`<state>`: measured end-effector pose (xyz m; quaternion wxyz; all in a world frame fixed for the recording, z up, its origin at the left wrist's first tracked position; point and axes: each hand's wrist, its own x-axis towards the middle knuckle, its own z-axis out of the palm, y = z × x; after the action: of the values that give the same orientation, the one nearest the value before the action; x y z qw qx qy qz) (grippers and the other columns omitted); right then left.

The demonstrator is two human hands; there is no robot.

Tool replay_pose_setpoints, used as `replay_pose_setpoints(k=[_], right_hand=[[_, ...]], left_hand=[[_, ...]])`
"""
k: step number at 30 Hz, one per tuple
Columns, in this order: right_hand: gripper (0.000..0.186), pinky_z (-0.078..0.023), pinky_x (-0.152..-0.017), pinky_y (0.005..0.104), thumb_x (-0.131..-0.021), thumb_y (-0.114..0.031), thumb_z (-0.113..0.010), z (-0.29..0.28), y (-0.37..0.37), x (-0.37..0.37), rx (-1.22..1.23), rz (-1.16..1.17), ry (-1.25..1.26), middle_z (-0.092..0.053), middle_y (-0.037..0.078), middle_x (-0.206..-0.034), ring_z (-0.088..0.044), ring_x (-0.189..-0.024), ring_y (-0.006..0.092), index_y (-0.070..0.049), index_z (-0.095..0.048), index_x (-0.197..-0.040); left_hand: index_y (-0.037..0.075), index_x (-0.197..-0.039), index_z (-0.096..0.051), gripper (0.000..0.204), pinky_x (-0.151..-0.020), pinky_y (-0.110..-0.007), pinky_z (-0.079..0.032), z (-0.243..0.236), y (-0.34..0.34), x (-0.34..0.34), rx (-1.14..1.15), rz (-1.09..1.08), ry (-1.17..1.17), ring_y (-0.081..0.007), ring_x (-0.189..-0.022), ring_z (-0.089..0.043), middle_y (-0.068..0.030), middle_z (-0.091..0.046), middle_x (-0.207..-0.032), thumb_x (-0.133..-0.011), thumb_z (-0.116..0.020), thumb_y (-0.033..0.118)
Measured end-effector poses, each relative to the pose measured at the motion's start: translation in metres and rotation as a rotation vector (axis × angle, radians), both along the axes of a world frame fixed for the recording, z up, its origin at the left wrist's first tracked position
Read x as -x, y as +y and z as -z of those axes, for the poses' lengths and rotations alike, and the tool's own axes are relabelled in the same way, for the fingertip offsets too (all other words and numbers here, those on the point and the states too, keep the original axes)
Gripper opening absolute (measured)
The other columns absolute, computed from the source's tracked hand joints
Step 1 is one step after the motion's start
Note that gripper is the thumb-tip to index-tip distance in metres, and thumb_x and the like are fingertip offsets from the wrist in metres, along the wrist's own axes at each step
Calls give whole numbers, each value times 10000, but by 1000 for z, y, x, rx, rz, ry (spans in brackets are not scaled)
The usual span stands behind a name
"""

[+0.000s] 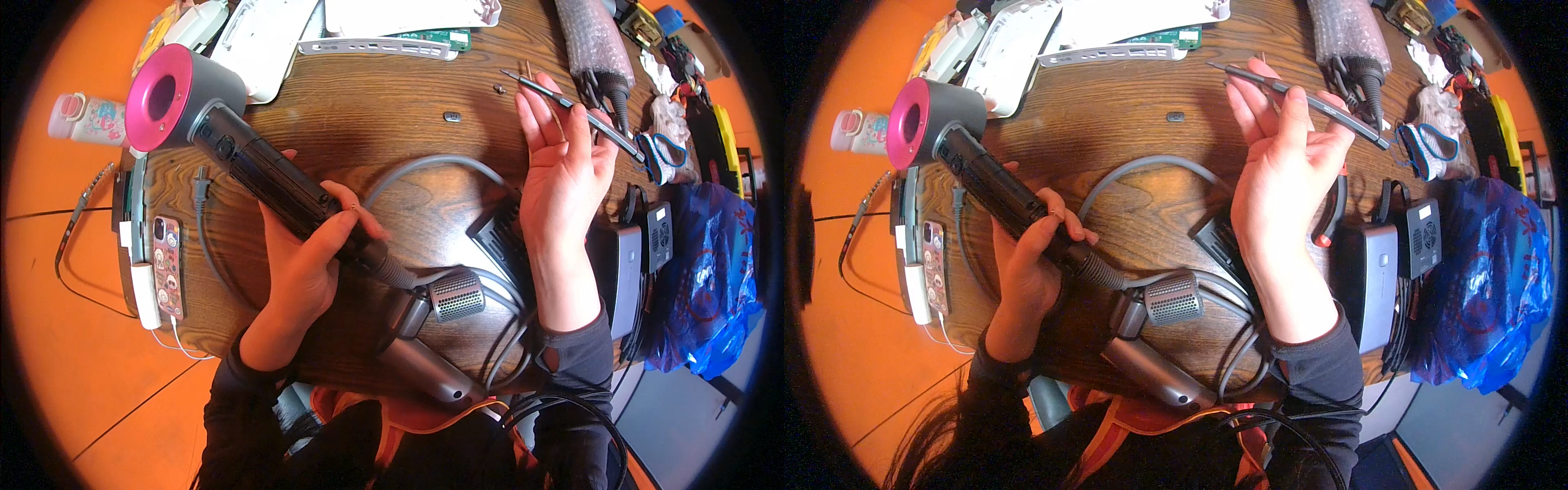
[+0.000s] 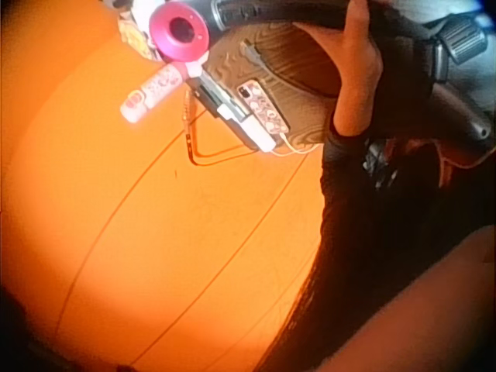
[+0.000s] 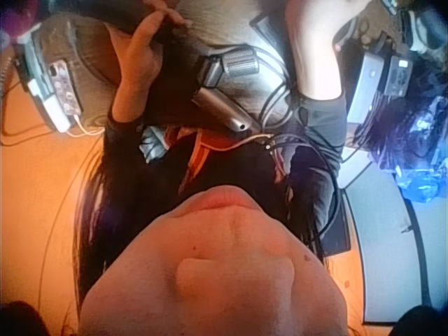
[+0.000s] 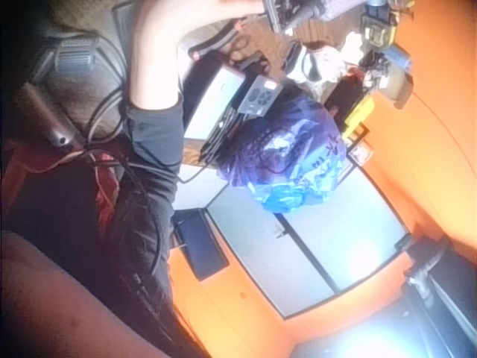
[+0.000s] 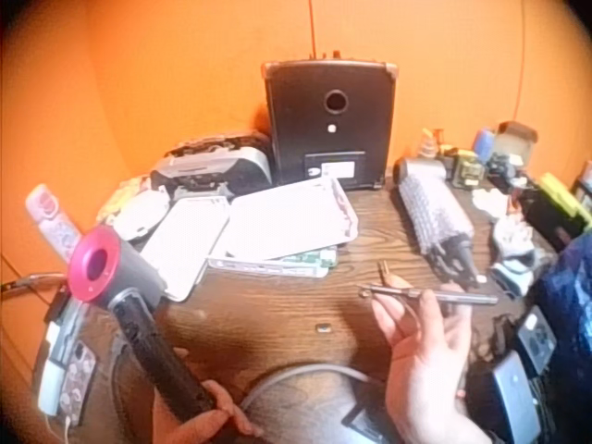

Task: The person disassembles a hair dryer, removes the internal components, and reassembles the casing. They use a screwdriver to remove screws, detach the power cord, and then reattach the casing halves and screws.

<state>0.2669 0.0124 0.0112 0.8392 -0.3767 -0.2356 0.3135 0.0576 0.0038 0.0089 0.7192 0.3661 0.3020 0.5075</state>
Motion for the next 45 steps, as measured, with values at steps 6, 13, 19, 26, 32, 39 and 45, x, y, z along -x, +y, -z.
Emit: replay_pose_setpoints(k=[6,13,19,26,32,39,45], right_hand=[[162,-490,-833,433,-894,-71,-460,2,-1,0,63,10,-36,-509,303,-1087,-588,-921,356,-69,-350,-1013],[225,-503,-786,407,-906,-84,-444,5,0,0,136,-7,-132,-523,286,-1084,-600,-895,316,-98,-314,-1088],[167,-478,-853,402,-907,-71,-429,4,-2,-4,155,-26,-170,-498,296,-1123,-577,-959,338,-79,-350,-1055],[147,-473,-866,405,-909,-66,-421,8,-3,-10,142,-65,-180,-496,296,-1126,-566,-977,340,-45,-360,-1042],[144,-472,-869,406,-908,-69,-425,7,-2,-8,152,-51,-183,-493,297,-1130,-559,-994,345,-38,-376,-1039],[147,-471,-872,406,-905,-76,-437,10,-3,-11,143,-61,-174,-491,299,-1133,-556,-999,349,-43,-386,-1039],[122,-475,-865,402,-899,-88,-458,11,-4,-13,116,-91,-176,-501,299,-1121,-561,-994,345,-58,-412,-1009]], left_hand=[[154,-1294,-107,704,-677,-407,-510,-1,-1,-1,-18,4,3,-262,-721,-602,-135,-515,-839,-761,-515,-59],[158,-1290,-153,728,-621,-411,-515,4,0,-3,-47,-53,87,-268,-642,-592,-131,-514,-778,-728,-597,26],[131,-1252,-51,739,-668,-379,-504,2,1,1,-57,26,-3,-245,-717,-612,-116,-535,-839,-748,-565,-34],[120,-1247,14,768,-666,-353,-505,3,2,1,-79,58,6,-214,-713,-611,-111,-537,-832,-751,-554,-28],[124,-1250,21,775,-648,-339,-507,4,3,0,-73,73,-37,-206,-695,-612,-115,-532,-818,-743,-544,-33],[112,-1251,23,773,-644,-342,-509,4,3,0,-96,68,-13,-203,-694,-613,-115,-527,-809,-739,-535,-43],[107,-1259,43,792,-670,-352,-511,3,3,1,-83,79,-10,-209,-706,-616,-117,-531,-813,-739,-533,-45]])
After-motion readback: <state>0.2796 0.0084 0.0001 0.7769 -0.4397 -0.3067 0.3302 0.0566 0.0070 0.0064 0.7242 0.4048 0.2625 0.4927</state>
